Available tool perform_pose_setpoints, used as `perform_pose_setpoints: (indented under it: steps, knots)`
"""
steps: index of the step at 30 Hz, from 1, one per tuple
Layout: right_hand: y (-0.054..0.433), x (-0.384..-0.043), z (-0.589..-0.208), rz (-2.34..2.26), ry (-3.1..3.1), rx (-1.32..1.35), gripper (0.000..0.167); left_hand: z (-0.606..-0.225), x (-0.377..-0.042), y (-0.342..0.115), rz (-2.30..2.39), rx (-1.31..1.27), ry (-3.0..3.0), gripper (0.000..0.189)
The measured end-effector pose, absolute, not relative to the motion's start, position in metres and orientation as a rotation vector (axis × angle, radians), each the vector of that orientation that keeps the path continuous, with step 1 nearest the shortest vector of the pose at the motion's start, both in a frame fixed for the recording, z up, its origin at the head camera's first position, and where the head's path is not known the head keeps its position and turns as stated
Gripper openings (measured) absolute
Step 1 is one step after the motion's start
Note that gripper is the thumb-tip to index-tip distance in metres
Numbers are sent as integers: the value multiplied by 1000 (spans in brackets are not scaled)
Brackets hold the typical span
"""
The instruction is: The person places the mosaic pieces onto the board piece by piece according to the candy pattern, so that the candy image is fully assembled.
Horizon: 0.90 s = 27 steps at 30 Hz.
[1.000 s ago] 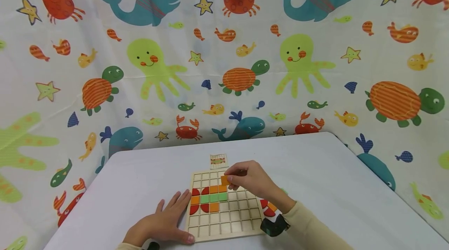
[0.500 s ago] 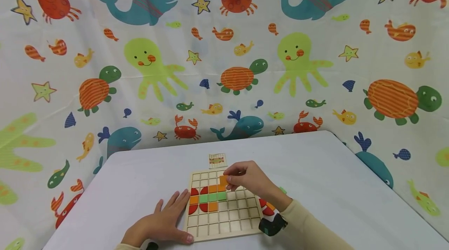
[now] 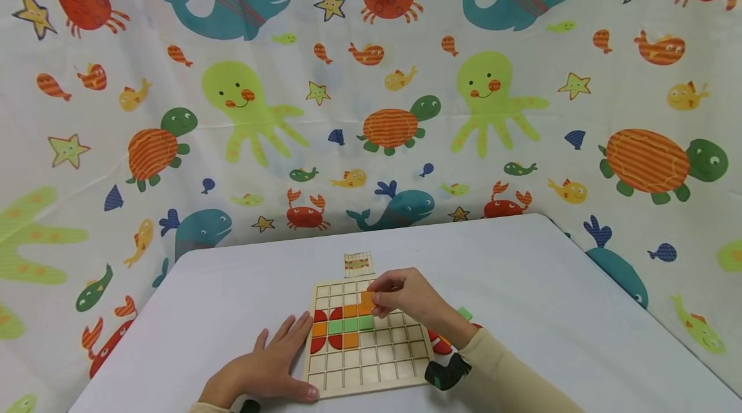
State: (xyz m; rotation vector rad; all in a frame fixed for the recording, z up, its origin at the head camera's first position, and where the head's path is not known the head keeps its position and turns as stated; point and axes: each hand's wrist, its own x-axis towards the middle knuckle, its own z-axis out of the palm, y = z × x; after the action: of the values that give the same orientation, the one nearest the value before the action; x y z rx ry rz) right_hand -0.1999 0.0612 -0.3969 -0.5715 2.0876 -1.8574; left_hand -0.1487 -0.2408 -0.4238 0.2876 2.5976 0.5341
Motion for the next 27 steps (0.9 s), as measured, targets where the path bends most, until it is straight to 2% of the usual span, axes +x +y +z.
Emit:
perform_pose_setpoints:
  steps: [27]
  knots:
    - [55, -197, -412, -1649, 2152, -516, 8, -422, -147, -242, 542, 310, 2595, 133]
